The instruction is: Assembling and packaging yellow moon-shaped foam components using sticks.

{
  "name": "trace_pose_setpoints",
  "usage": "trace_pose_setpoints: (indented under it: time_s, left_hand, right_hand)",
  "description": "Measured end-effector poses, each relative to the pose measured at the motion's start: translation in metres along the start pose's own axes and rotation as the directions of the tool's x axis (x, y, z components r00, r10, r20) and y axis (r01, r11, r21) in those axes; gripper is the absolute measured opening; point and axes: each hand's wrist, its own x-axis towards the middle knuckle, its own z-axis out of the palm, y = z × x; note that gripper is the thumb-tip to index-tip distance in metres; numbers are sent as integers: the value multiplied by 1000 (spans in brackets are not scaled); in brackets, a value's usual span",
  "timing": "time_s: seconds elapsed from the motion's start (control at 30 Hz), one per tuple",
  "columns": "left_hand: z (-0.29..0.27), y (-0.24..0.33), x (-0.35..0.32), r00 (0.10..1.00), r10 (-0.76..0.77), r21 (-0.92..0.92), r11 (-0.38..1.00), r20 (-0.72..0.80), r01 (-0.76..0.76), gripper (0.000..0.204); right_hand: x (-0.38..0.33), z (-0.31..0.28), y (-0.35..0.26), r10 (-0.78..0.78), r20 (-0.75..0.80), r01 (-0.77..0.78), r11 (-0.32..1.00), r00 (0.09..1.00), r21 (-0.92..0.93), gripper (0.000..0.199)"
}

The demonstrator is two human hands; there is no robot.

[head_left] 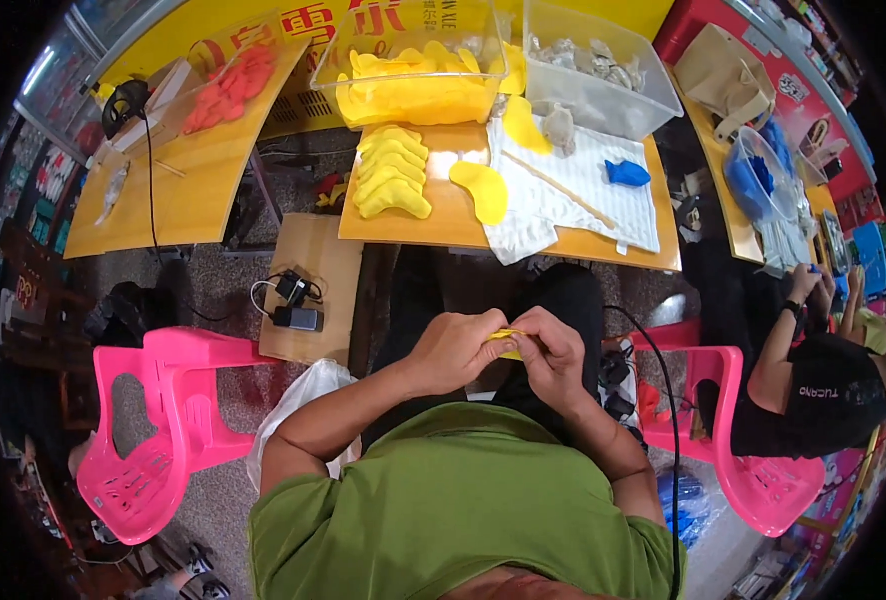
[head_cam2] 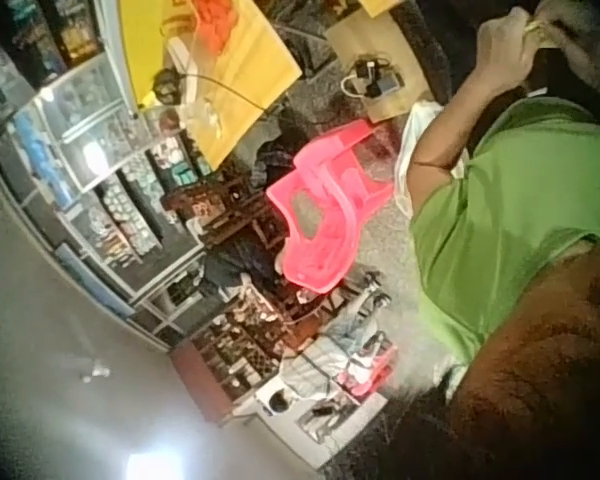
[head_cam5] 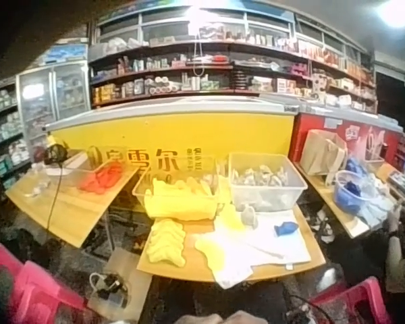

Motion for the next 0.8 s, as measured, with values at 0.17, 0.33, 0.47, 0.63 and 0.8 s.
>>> trace_pose_setpoints:
  time_s: [0.17, 0.33, 0.47, 0.63, 0.8]
  left_hand:
    - [-25, -51, 2, 992, -23, 207, 977, -125, 48, 23]
    - [-57, -101, 3, 902, -143, 108, 973, -407, 203, 16]
    - [-83, -119, 26, 790, -67, 416, 821, -610, 391, 15]
    - [-58, -146, 46, 775, 111, 620, 674, -622, 401, 53]
    - [-70, -154, 64, 834, 25, 680, 593, -551, 431, 65]
  right_hand:
    - [28, 43, 50, 77, 81, -76, 997, 994, -18, 8]
    - [78, 95, 88, 135, 70, -126, 985, 988, -114, 8]
    - [130, 124, 105, -39, 13, 41, 959, 999, -281, 11]
    - [146, 133, 128, -143, 98, 173, 815, 985, -553, 19]
    - [153, 82, 136, -108, -77, 78, 944, 991, -321, 15]
